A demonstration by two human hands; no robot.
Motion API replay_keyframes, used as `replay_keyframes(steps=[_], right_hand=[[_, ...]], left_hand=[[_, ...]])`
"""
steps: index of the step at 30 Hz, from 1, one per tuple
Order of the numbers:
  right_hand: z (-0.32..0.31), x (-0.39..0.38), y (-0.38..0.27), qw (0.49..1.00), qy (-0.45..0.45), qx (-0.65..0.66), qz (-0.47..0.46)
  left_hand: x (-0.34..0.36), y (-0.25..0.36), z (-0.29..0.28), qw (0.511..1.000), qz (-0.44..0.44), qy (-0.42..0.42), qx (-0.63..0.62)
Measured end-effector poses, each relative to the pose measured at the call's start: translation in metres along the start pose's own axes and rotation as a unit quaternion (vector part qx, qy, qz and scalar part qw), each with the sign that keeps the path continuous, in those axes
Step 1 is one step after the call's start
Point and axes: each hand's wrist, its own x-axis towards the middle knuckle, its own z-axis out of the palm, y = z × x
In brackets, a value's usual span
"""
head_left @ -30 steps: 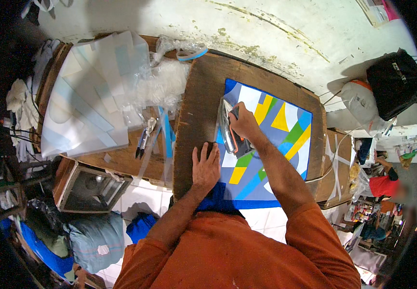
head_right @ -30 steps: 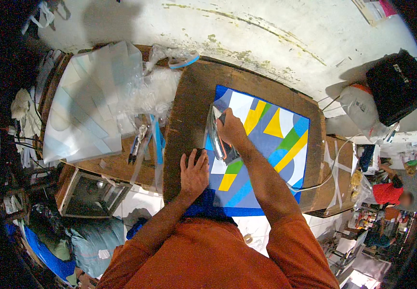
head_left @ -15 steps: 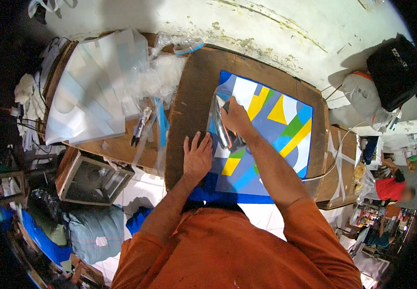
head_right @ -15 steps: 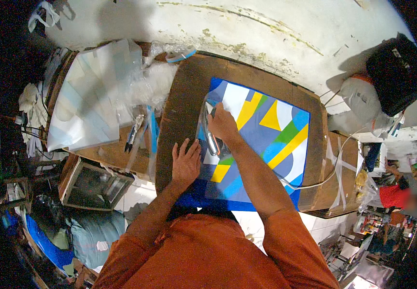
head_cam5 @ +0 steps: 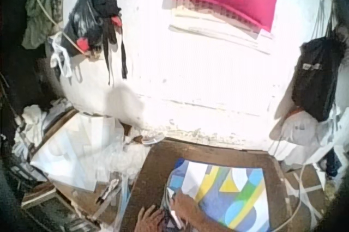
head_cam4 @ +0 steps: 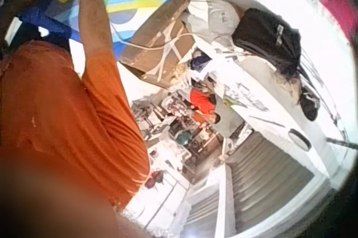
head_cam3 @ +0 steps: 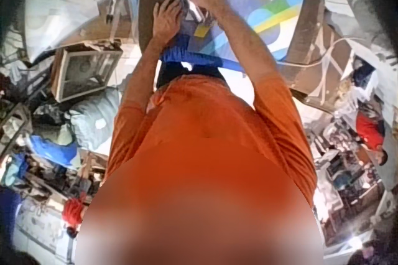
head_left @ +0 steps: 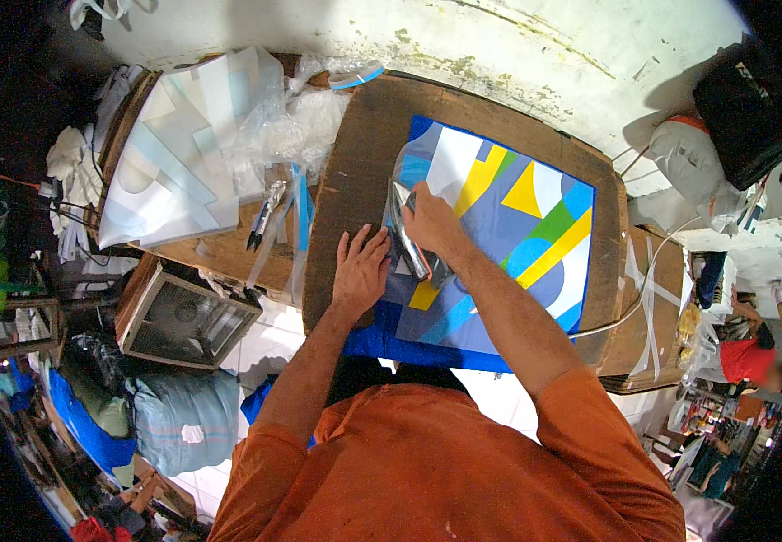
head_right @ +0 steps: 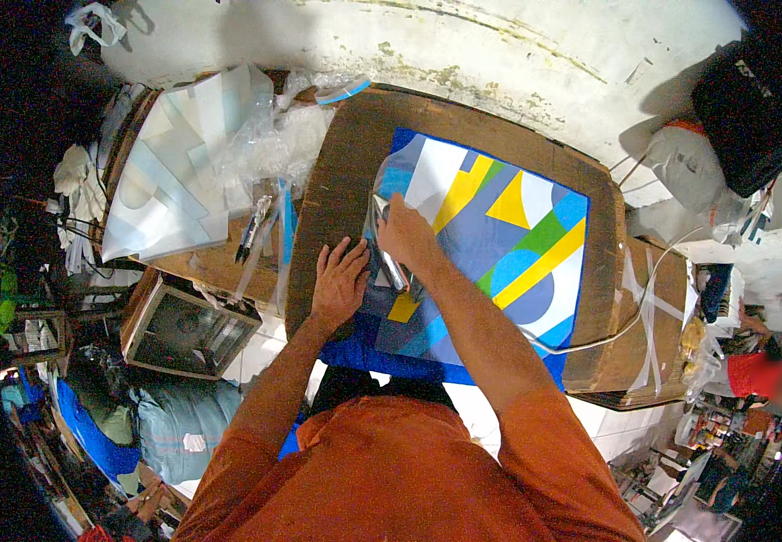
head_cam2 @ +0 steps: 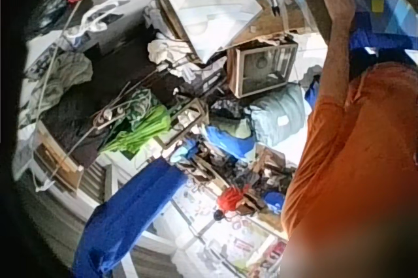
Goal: The person irons a blue t-shirt on a wooden workbench. They place a transfer sheet on the shirt, press it with an iron, peel off the backing, and then iron the shirt again. Finally, they fold the shirt and place it on a pile.
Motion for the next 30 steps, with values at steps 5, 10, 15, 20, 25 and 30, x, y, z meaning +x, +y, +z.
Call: replay_keyframes(steps=[5, 10, 15, 20, 25, 30], right_hand=[[0.003, -0.008, 0.0, 1.0, 0.023, 0.001, -0.017], [0.003, -0.021, 0.001, 0.999, -0.034, 0.006, 0.007], [0.007, -0.028, -0.001, 1.0, 0.001, 0.003, -0.006], [0.008, -0.032, -0.003, 1.0, 0.001, 0.005, -0.012], [0.009, -0.035, -0.005, 1.0, -0.006, 0.0, 0.019], [0.008, -0.036, -0.009, 1.0, 0.003, -0.003, 0.016]], left_hand=[[-0.002, -0.003, 0.003, 1.0, -0.003, -0.016, 0.009], [-0.006, -0.007, 0.002, 0.999, 0.022, -0.016, 0.018], [-0.022, -0.01, -0.005, 0.997, 0.039, -0.04, 0.052], [-0.028, -0.01, -0.007, 0.996, 0.054, -0.018, 0.063], [-0.03, -0.012, -0.006, 0.997, 0.049, -0.038, 0.055], [-0.029, -0.011, -0.008, 0.997, 0.057, -0.012, 0.041]])
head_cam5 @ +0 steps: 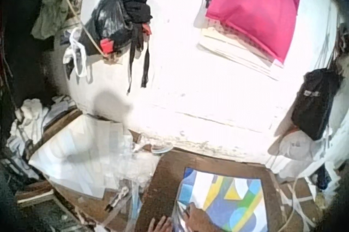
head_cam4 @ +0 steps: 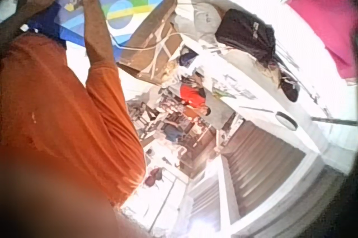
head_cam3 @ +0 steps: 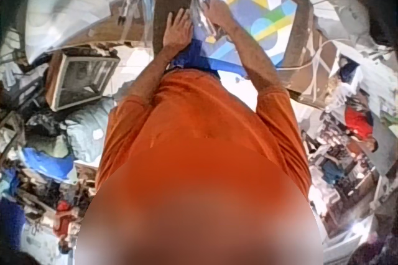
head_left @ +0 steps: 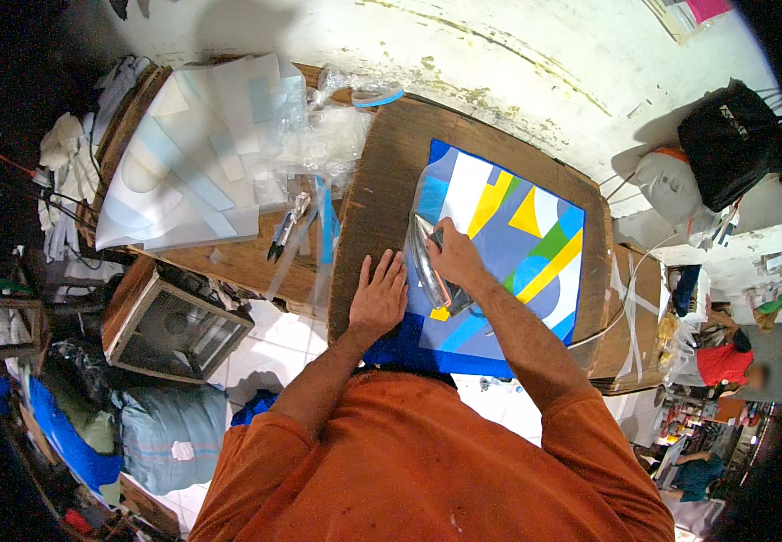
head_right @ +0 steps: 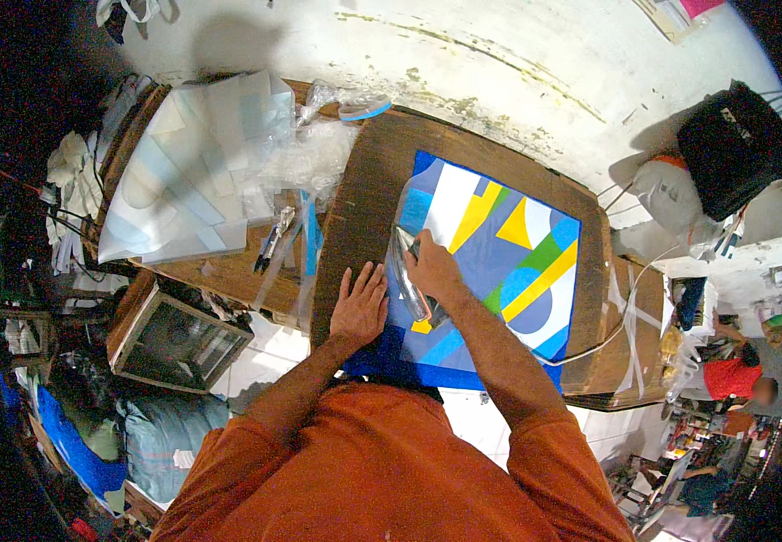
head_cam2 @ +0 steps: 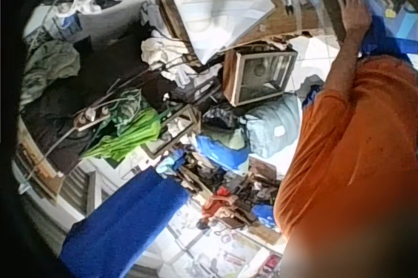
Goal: The person irons a blue t-shirt on a wooden workbench. They place a transfer sheet on the shirt, press it with an iron, peel off the backing, and then iron the shirt again. Finally, they fold the shirt and place it on a pile.
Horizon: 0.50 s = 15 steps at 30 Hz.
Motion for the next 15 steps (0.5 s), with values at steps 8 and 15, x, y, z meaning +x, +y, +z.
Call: replay_keyframes(steps=[8, 15], right_hand=[[-0.0031, 0.0009, -0.0005, 1.0, -0.012, -0.012, 0.011], [-0.0098, -0.0008, -0.0048, 0.999, -0.028, 0.013, 0.024]], left_hand=[[0.0, 0.0, -0.0026, 1.0, -0.002, -0.018, 0.016], [0.0004, -0.0001, -0.0013, 1.0, -0.002, 0.008, -0.005]])
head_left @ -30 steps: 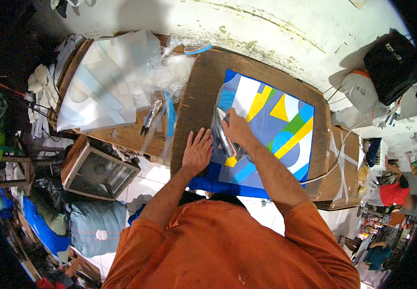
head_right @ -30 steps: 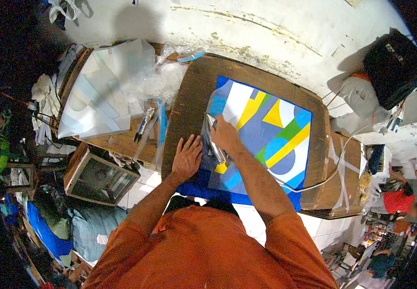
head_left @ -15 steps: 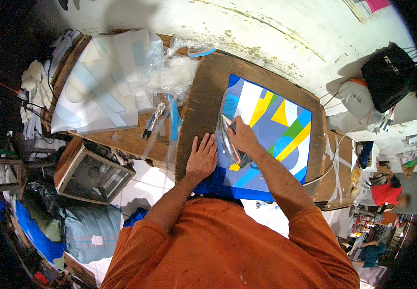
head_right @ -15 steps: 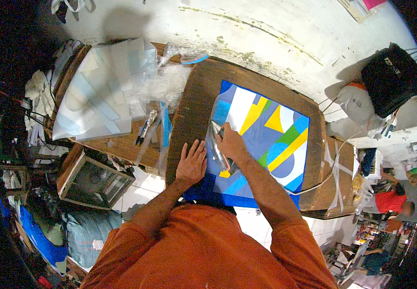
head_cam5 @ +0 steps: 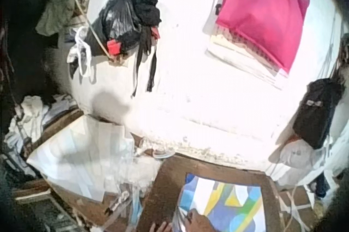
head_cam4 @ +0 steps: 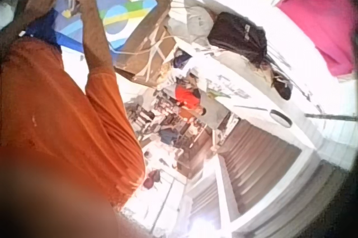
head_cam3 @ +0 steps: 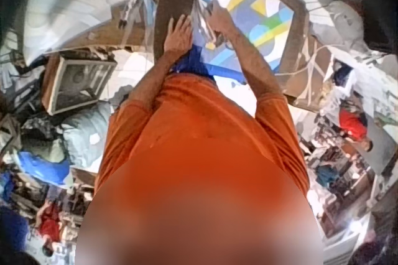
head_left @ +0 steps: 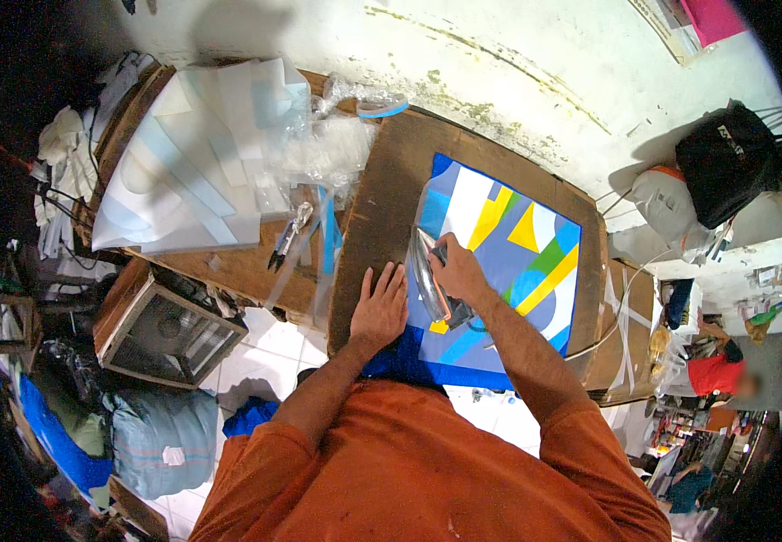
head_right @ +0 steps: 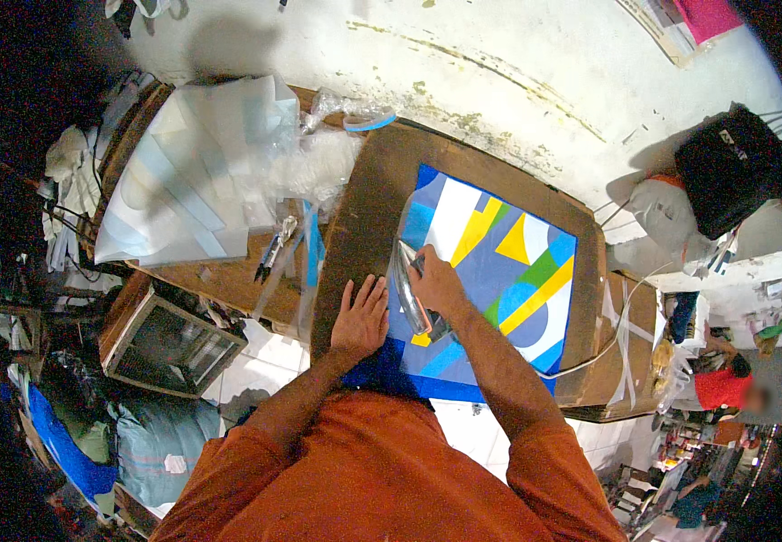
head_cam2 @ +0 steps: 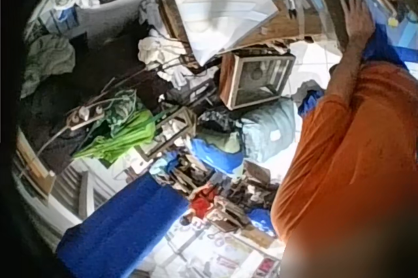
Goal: The person irons a blue t-shirt on a wooden workbench. They place a transfer sheet on the shirt, press it with an iron, peel off the backing, and then iron the shirt again. Finally, they fold the shirt and place it on a pile.
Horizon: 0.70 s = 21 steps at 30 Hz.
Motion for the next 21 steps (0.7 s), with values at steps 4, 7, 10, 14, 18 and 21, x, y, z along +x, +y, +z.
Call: replay_keyframes(steps=[4, 7, 10, 14, 18, 21], right_hand=[[0.0, -0.0008, -0.0025, 1.0, 0.004, -0.003, 0.003], [0.0038, -0.0006, -0.0001, 1.0, 0.022, -0.012, -0.01], [0.0061, 0.0002, 0.0032, 1.0, 0.015, -0.009, 0.002], [0.0065, 0.0007, 0.0036, 1.0, 0.021, -0.014, -0.002], [0.0055, 0.0001, 0.0011, 1.0, 0.016, -0.005, 0.004], [0.0043, -0.001, 0.0003, 1.0, 0.021, -0.006, 0.004]], left_hand=[[-0.0005, -0.0004, 0.0006, 1.0, 0.002, -0.008, 0.018], [-0.0013, 0.0001, 0.0021, 1.0, 0.001, -0.001, 0.008], [-0.0014, -0.0005, 0.0019, 1.0, 0.002, 0.003, -0.003], [-0.0007, 0.0001, 0.0009, 1.0, 0.0, -0.002, -0.002], [-0.0018, 0.0008, 0.0, 1.0, 0.002, 0.015, -0.01], [-0.0016, 0.0009, -0.0007, 1.0, 0.009, 0.012, -0.002]])
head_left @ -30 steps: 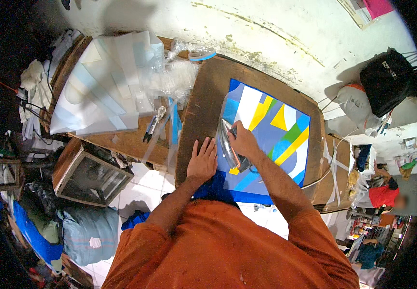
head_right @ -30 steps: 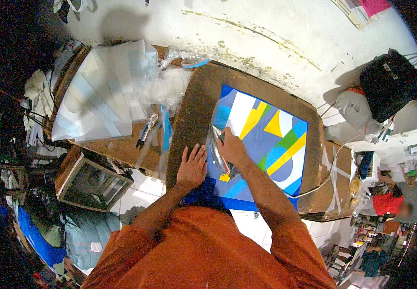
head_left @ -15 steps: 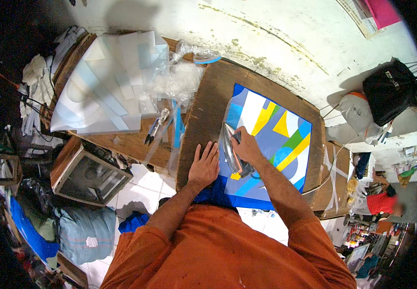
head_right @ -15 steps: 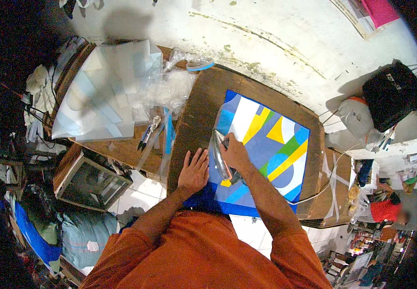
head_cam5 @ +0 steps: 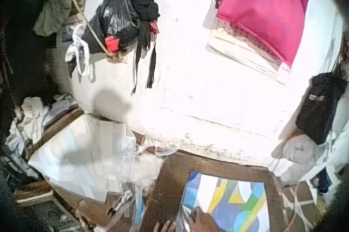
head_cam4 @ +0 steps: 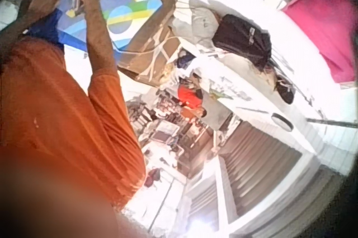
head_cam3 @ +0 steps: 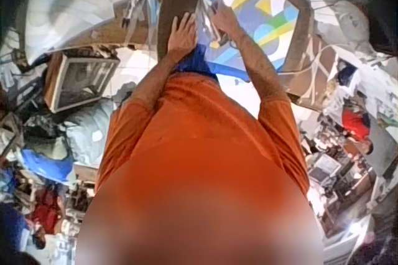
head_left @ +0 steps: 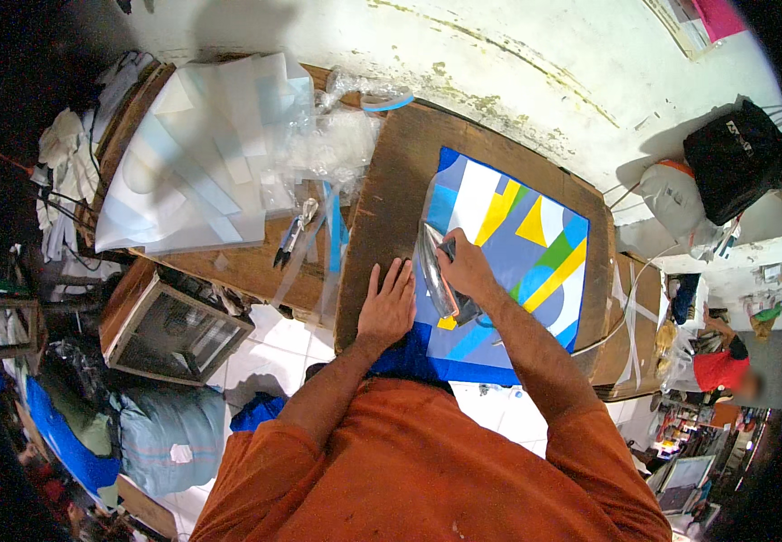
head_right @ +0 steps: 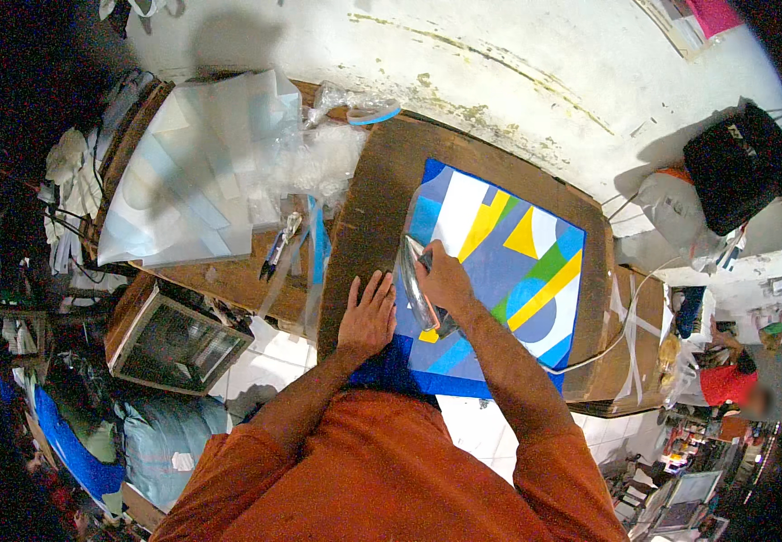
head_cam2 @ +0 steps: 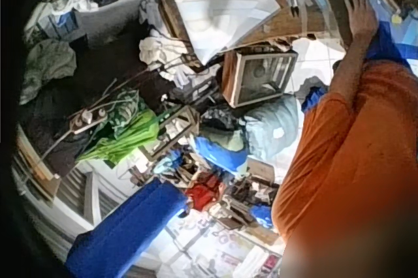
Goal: The person irons a blue t-shirt on a wooden workbench. They place a transfer sheet on the shirt, press it with an iron, peel off the backing, and then iron the shirt again. Finally, they fold the shirt and place it on a pile.
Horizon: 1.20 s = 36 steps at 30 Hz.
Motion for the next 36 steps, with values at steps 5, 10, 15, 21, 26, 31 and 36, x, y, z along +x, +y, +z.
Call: replay_keyframes(steps=[5, 10, 15, 21, 26, 31, 36], right_hand=[[0.0, 0.0, -0.001, 1.0, -0.001, -0.002, 0.005], [-0.002, -0.001, -0.008, 0.999, 0.024, -0.035, -0.006], [-0.03, -0.002, -0.004, 0.986, -0.077, 0.131, 0.07], [-0.04, -0.009, 0.0, 0.988, -0.02, 0.119, 0.093], [-0.012, -0.011, -0.007, 0.998, 0.011, 0.062, 0.029], [0.006, -0.003, -0.006, 0.999, 0.029, 0.027, -0.011], [0.009, 0.0, -0.004, 1.0, 0.022, 0.011, 0.005]], left_hand=[[0.001, -0.001, 0.0, 1.0, 0.002, 0.011, 0.0], [0.001, -0.001, 0.003, 0.999, -0.008, -0.037, 0.028], [0.001, -0.001, 0.004, 0.998, -0.014, -0.052, 0.033], [0.001, -0.002, 0.003, 0.998, -0.007, -0.051, 0.025], [0.002, -0.002, 0.002, 0.999, -0.005, -0.044, 0.017], [0.003, -0.002, -0.001, 0.998, -0.01, -0.058, 0.009], [0.003, -0.001, -0.002, 0.998, -0.001, -0.056, 0.037]])
